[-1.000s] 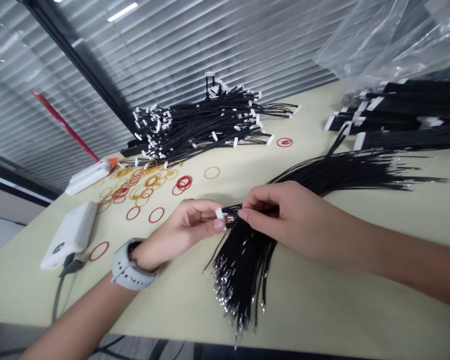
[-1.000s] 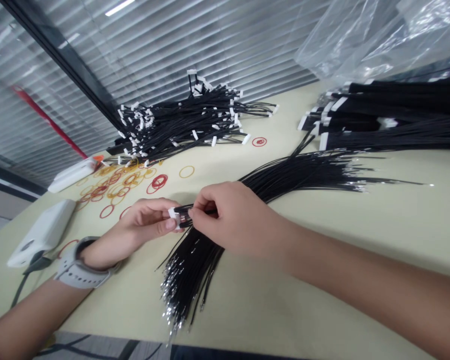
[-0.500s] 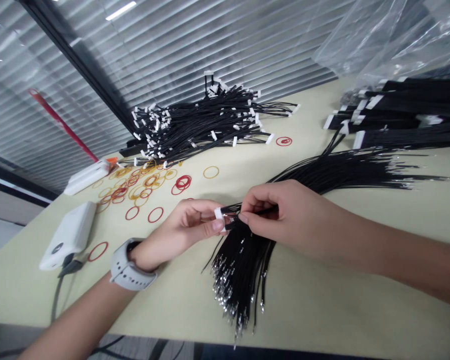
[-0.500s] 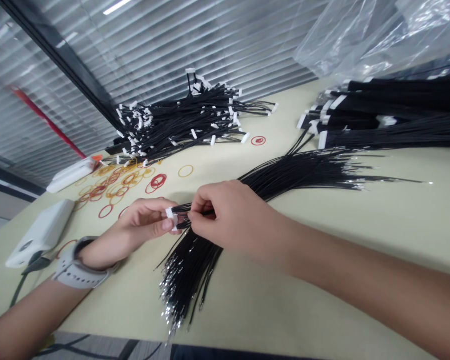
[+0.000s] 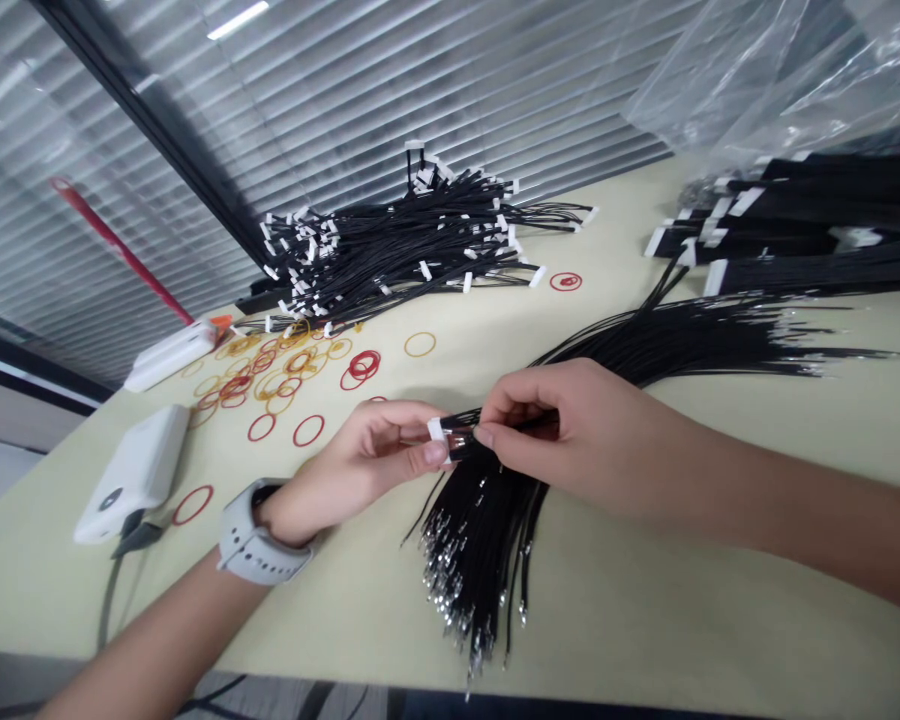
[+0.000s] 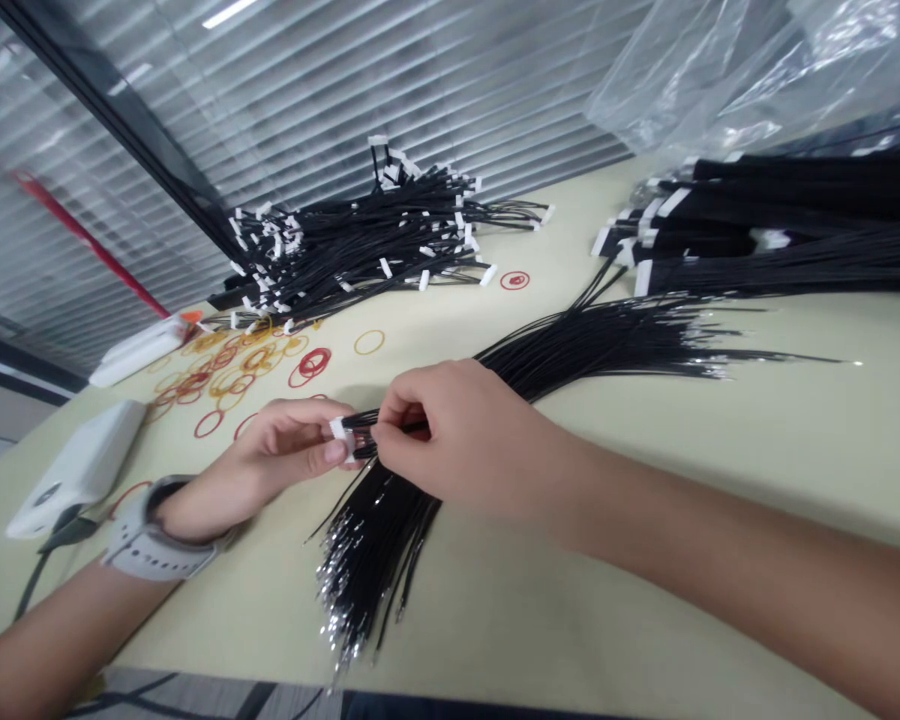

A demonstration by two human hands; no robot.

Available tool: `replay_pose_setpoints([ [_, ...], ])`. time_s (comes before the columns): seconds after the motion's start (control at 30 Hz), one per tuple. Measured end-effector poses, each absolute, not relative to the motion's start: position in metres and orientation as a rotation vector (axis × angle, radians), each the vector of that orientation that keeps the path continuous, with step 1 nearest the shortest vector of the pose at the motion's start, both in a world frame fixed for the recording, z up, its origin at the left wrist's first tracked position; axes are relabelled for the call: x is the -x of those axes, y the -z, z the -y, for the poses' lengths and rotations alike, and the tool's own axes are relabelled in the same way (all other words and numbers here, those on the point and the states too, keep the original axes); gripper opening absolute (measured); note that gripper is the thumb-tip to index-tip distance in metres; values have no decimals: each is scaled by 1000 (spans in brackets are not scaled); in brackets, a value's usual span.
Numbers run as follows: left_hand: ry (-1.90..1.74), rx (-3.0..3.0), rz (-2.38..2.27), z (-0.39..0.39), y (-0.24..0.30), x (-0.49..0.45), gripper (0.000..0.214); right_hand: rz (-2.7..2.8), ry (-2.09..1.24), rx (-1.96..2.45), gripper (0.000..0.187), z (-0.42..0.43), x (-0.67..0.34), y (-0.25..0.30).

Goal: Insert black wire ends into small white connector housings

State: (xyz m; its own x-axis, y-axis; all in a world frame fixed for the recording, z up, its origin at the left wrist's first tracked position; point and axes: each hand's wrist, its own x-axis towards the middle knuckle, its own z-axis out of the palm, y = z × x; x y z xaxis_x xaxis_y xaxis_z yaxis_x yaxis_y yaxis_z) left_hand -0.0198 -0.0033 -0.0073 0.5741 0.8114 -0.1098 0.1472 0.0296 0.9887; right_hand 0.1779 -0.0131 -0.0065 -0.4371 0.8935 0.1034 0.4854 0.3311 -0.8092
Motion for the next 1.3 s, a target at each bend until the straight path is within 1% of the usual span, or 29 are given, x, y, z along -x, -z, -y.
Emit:
replay_pose_setpoints([
  [0.1, -605, -1493, -876, 3, 8, 20, 17, 2063, -969, 1169, 12, 13, -178, 8],
  [0.27, -613, -1464, -899, 3, 7, 21, 11, 2059, -931, 1160, 12, 12, -177, 10],
  [0.4, -626, -1443, -887, 3, 7, 21, 11, 2053, -868, 1168, 13, 14, -176, 10],
  [0.63, -593, -1495, -894, 4, 8, 21, 8, 2064, -861, 1196, 15, 16, -175, 13],
  [0.77, -581, -1528, -911, 4, 9, 22, 11, 2048, -852, 1174, 16, 16, -174, 17],
  [1.1, -553, -1578, -912, 4, 11, 23, 13, 2030, -1073, 1253, 19, 18, -175, 6],
  [1.3, -541, -1587, -940, 2, 11, 22, 11, 2055, -1056, 1284, 19, 18, -175, 6],
])
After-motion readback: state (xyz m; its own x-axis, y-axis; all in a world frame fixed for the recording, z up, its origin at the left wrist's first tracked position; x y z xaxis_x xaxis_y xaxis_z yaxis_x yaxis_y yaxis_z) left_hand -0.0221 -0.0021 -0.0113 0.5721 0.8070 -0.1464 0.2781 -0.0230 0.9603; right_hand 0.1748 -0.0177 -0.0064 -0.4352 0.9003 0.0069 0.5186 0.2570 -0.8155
